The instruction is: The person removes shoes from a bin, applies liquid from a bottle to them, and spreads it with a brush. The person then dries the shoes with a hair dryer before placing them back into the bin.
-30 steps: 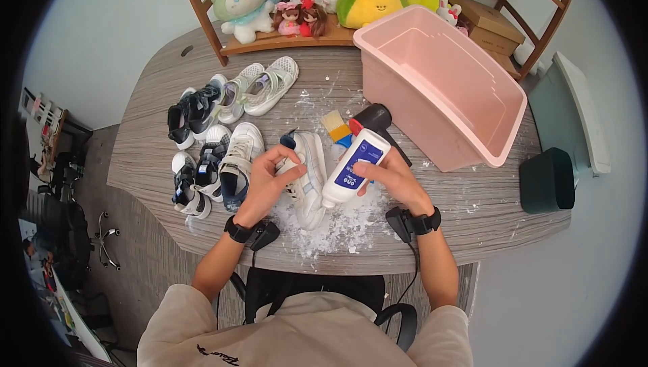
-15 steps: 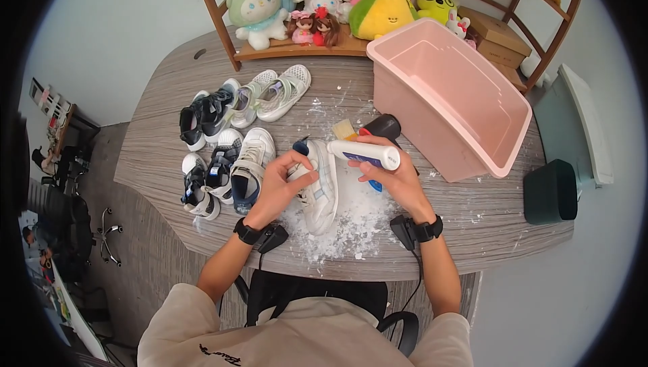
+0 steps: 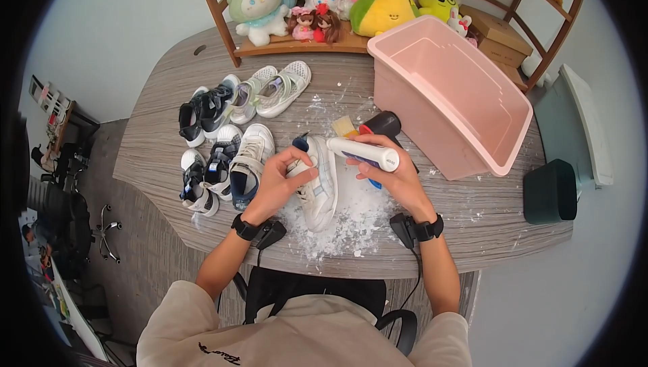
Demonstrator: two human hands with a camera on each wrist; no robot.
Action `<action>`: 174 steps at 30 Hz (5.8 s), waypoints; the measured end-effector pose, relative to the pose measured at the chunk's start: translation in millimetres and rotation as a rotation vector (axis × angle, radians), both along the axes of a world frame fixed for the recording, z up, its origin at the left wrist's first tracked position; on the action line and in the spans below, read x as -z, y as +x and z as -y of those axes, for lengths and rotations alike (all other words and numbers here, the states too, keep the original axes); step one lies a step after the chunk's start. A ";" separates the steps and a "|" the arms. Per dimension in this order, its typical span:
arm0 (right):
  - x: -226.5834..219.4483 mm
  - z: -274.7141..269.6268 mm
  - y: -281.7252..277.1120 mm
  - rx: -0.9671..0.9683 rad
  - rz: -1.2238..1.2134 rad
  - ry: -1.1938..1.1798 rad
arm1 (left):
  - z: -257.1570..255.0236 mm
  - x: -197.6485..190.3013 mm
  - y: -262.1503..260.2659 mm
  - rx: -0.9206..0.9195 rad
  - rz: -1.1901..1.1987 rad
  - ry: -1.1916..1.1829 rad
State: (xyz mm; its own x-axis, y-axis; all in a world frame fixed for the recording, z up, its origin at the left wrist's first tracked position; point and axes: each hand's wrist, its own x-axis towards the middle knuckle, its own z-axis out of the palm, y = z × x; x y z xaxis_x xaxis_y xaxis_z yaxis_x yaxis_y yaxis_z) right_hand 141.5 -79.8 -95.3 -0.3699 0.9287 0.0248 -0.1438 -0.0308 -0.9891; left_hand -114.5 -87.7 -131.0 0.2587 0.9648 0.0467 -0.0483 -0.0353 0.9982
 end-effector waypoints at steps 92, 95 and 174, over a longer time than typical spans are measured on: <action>6.7 -5.3 0.8 0.295 0.250 0.008 | 0.4 0.1 1.5 -0.022 0.006 0.037; 10.4 -7.0 1.8 0.291 0.246 0.005 | -2.1 -1.7 1.9 -0.010 0.003 0.040; 17.7 -13.5 23.7 0.497 0.924 0.449 | -1.2 3.2 -1.1 -0.001 0.001 0.020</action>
